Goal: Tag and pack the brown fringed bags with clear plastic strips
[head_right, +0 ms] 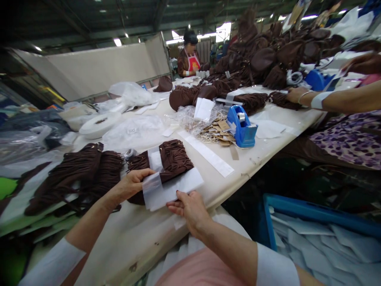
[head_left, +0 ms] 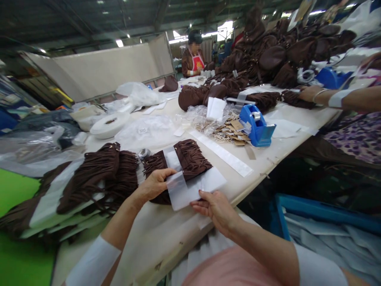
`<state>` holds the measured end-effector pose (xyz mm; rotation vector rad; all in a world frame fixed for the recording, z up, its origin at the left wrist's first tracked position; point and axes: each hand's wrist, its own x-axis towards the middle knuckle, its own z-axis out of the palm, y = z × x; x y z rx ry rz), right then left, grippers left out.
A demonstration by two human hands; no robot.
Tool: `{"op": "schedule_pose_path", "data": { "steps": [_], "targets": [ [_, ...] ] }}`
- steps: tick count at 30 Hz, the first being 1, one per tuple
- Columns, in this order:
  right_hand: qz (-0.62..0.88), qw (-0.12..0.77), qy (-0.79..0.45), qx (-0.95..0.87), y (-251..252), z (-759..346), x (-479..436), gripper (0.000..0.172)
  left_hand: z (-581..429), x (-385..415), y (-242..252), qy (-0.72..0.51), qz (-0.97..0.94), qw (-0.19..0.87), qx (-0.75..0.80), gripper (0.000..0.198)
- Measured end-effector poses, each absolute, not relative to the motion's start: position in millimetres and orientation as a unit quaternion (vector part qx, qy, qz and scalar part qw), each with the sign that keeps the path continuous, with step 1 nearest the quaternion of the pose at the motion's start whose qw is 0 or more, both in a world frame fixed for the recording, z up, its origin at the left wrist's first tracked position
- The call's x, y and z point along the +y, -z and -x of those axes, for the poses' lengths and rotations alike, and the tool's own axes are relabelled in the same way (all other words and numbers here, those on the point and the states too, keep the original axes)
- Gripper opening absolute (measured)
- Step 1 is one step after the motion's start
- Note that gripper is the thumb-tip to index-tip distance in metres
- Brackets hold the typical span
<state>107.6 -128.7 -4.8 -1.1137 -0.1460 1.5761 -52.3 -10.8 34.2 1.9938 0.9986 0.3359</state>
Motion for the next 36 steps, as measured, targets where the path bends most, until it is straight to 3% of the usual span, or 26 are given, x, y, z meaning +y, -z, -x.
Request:
{"op": "schedule_pose_path", "data": {
  "steps": [6,14,19,36],
  "targets": [
    [0.453,0.537,-0.709,-0.059,1,-73,-112,0.004,50,-12,-41,-0.124,-0.795,0.434,0.406,0.027],
    [0.436,0.568,-0.697,-0.050,3,-68,-103,0.005,48,-20,-36,-0.116,-0.832,0.359,0.407,0.030],
    [0.427,0.572,-0.698,-0.058,5,-72,-106,0.009,44,-29,-35,-0.085,-0.868,0.270,0.409,0.037],
    [0.448,0.548,-0.699,-0.103,11,-75,-93,0.017,49,-32,-10,-0.125,-0.906,0.158,0.373,0.042]
  ]
}}
